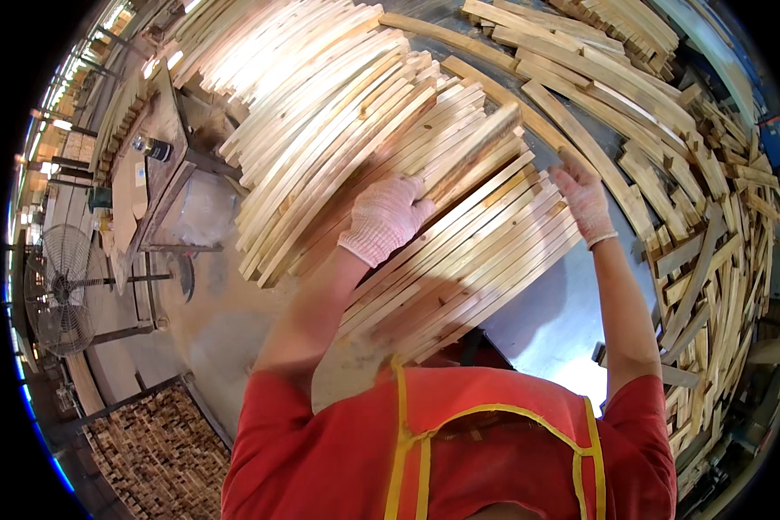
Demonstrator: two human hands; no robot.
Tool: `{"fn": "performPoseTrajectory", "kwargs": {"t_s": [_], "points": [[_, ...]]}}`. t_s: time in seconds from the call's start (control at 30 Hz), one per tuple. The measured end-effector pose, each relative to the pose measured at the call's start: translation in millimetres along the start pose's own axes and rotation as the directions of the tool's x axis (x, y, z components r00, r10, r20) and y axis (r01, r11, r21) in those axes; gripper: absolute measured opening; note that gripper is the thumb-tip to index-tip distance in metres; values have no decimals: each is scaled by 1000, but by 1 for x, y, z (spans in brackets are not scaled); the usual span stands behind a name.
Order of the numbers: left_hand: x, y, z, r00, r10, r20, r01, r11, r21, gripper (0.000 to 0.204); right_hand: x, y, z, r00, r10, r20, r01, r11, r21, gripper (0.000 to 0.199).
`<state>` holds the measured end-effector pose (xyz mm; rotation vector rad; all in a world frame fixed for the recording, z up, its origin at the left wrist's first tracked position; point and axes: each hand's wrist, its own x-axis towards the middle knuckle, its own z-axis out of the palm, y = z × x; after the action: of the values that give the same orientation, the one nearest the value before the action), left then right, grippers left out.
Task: The person picks up individual wooden planks from a large pile on a metal table and stacks them neatly in a growing pile. The person handles the wood by hand, repeatedly picking up pieces and placing them in an organized stack.
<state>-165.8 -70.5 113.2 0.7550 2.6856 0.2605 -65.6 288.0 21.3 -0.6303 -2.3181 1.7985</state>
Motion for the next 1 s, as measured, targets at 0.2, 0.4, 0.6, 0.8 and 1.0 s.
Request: {"fn": "performPoseTrajectory", "kwargs": {"t_s": [0.2, 0.4, 0.6, 0.8, 1.0], "points": [[20, 8, -54, 982, -141, 126, 121, 980, 156, 46, 0, 24, 21, 995, -41, -89, 10, 946, -323, 59], [-8, -99, 38, 830, 225, -509, 187, 749, 636, 57, 18, -33, 35, 988, -78, 135, 156, 473, -867, 56], [-53, 3, 77, 939, 250, -237, -187, 948, 258, 59, 21, -60, 34, 980, -57, 191, 170, 739, -652, 63], [-45, 66, -7, 965, 237, 108, -243, 969, 41, 48, -60, -21, -4, 995, -41, -91, 79, 880, 468, 67], [-47, 122, -48, 735, 678, -8, -626, 683, 377, 42, -153, -2, -6, 908, -98, 407, -377, 230, 897, 98]]}}
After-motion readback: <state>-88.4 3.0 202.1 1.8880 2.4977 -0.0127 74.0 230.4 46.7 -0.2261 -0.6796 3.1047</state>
